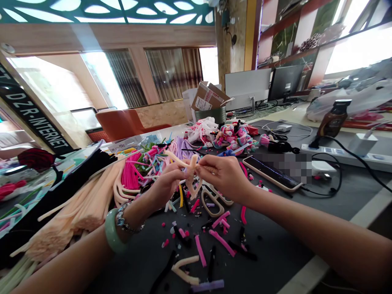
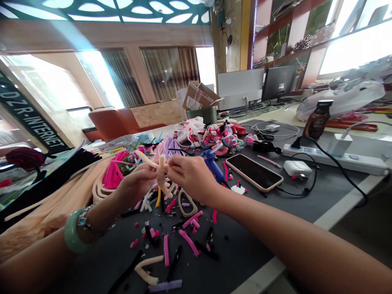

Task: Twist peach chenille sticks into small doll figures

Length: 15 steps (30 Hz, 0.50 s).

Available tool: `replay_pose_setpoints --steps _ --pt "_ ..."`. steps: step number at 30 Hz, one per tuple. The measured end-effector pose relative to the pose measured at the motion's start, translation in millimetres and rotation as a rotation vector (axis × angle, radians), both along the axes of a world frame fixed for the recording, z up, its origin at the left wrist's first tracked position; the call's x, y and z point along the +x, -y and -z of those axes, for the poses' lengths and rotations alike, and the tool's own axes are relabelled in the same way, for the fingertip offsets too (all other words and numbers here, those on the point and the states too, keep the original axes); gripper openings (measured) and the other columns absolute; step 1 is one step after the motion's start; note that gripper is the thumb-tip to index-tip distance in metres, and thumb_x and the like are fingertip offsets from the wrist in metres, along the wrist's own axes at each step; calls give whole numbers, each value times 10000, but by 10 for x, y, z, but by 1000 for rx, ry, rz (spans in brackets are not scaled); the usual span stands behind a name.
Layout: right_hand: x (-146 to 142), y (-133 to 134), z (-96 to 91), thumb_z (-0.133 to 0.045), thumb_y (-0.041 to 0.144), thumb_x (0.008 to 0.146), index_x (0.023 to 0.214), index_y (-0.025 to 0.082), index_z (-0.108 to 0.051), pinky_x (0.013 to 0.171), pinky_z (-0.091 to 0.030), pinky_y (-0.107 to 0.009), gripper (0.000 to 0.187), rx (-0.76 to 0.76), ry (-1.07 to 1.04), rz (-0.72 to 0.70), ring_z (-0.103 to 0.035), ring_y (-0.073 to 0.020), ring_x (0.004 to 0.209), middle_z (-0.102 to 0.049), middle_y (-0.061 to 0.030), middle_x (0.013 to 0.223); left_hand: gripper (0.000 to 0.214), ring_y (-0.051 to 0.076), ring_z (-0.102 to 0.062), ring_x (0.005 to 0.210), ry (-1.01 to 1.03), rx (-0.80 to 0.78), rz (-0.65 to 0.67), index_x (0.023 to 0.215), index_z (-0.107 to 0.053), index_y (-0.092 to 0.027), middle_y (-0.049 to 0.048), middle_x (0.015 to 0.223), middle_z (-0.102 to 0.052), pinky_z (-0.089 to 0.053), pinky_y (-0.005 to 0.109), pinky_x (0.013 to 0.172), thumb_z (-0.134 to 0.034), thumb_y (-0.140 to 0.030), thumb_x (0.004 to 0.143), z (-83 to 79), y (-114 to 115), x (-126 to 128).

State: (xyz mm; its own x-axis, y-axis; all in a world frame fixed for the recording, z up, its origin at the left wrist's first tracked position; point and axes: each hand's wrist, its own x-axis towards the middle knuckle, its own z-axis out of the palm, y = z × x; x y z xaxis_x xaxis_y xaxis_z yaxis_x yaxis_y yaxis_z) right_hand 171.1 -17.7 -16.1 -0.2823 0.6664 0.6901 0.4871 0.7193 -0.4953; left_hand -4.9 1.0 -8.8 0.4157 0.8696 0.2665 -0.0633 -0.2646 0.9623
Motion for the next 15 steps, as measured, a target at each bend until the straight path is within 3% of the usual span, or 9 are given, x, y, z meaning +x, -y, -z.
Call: replay_pose_setpoints --steps 4,7,12,15 --pt "0 -1 -1 -496 254 848 753 146 -621 530 -299 -185 190 -15 -2 -18 -403 -73 538 -497 35 585 162 178 -594 692 -154 13 11 710 -659 -147 23 664 -625 -474 273 627 -663 -308 732 -20 40 27" --pt "2 -13 -1 -503 252 838 753 144 -623 522 -294 -186 182 -41 -10 -32 -392 -73 532 -483 39 574 220 149 -565 666 -200 76 -11 719 -650 -141 11 687 -618 -453 243 595 -676 -358 729 -38 40 40" --pt "4 -34 7 -516 249 823 735 136 -629 515 -292 -190 182 -69 -28 -39 -387 -68 508 -464 44 546 330 100 -454 556 -277 127 -87 568 -577 -129 -20 562 -504 -385 208 515 -629 -393 760 -45 26 21" --pt "4 -52 19 -522 254 810 759 132 -630 506 -300 -193 171 -157 -92 -96 -409 -77 528 -491 34 573 314 100 -444 572 -331 213 -69 607 -574 -132 -21 590 -494 -381 207 528 -579 -382 798 -34 24 13"
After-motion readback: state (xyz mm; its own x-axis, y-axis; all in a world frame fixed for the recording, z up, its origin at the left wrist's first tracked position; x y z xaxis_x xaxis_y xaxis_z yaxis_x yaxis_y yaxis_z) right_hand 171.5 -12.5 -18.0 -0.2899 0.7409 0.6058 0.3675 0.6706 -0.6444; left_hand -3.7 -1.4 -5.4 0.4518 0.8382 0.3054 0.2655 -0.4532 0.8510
